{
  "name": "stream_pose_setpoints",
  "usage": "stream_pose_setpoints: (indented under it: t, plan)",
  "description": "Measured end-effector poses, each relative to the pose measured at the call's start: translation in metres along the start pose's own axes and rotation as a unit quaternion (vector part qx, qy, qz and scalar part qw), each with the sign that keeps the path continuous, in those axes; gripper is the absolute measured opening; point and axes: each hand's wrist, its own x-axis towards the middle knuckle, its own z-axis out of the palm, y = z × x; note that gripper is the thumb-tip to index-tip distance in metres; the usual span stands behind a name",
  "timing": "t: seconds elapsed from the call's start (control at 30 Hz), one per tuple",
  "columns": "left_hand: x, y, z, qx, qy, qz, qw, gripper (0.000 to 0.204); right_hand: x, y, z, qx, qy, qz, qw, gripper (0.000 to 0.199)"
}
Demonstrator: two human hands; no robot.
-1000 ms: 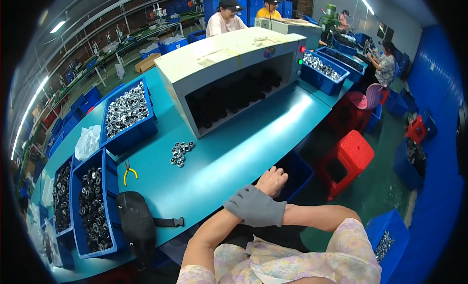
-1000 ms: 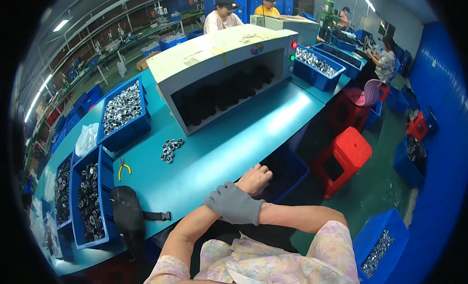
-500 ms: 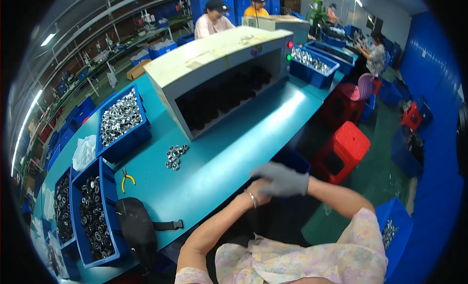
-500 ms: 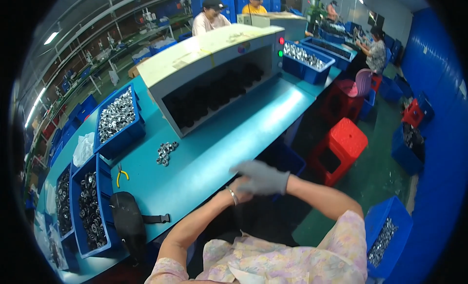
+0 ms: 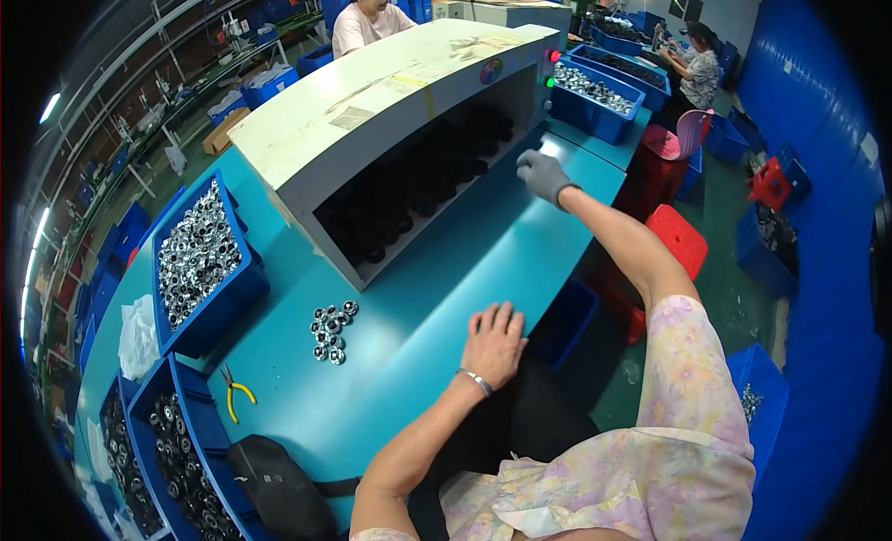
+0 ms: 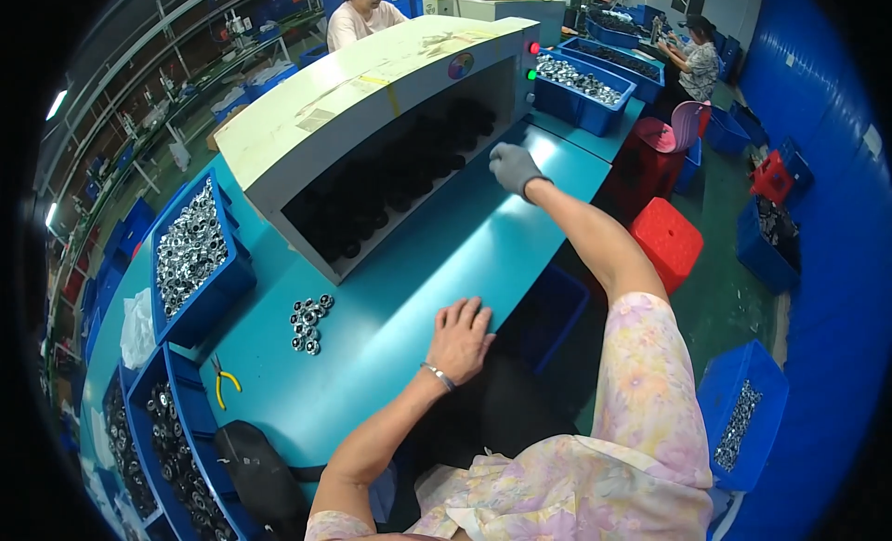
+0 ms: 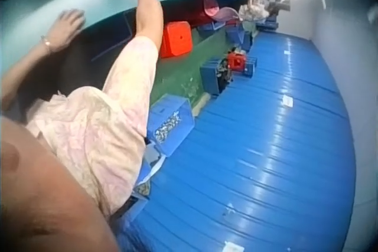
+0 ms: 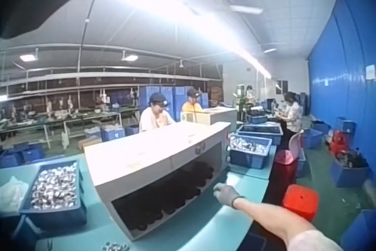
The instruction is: Assembling fidget spinners by inserting bearings into plastic frames on a factory production line.
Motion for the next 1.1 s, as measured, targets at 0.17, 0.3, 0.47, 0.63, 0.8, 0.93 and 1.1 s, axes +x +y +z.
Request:
stream_pose_setpoints:
  t: [0.17,0.3,0.47,0.63,0.8,0.93,1.1]
  plan:
    - [0.008,0.007,-0.002,-0.021,-0.002,0.0,1.0,0.045,0.108,0.026,0.046,-0.268,0.059,-0.25,0.929,0.019]
    - [0.01,0.005,-0.001,-0.044,-0.012,-0.01,0.999,0.047,0.17,0.014,0.097,-0.311,0.072,-0.228,0.92,0.024]
    - [0.0,-0.007,-0.01,-0.057,-0.069,-0.061,0.994,0.047,0.179,-0.056,0.153,0.018,0.102,-0.176,0.979,0.045]
    - [0.008,-0.001,-0.006,-0.054,-0.083,-0.048,0.994,0.045,0.248,0.008,0.197,0.153,0.183,-0.252,0.938,0.046]
    - [0.004,-0.008,-0.006,-0.059,-0.101,-0.068,0.991,0.041,0.236,-0.02,0.203,0.185,0.133,-0.224,0.948,0.044]
    - [0.01,-0.008,-0.001,-0.085,-0.091,-0.06,0.99,0.041,0.219,-0.005,0.192,0.176,0.098,-0.19,0.961,0.043]
    - [0.012,-0.003,-0.009,-0.073,-0.087,-0.071,0.991,0.041,0.196,-0.042,0.168,0.18,0.062,-0.174,0.966,0.042]
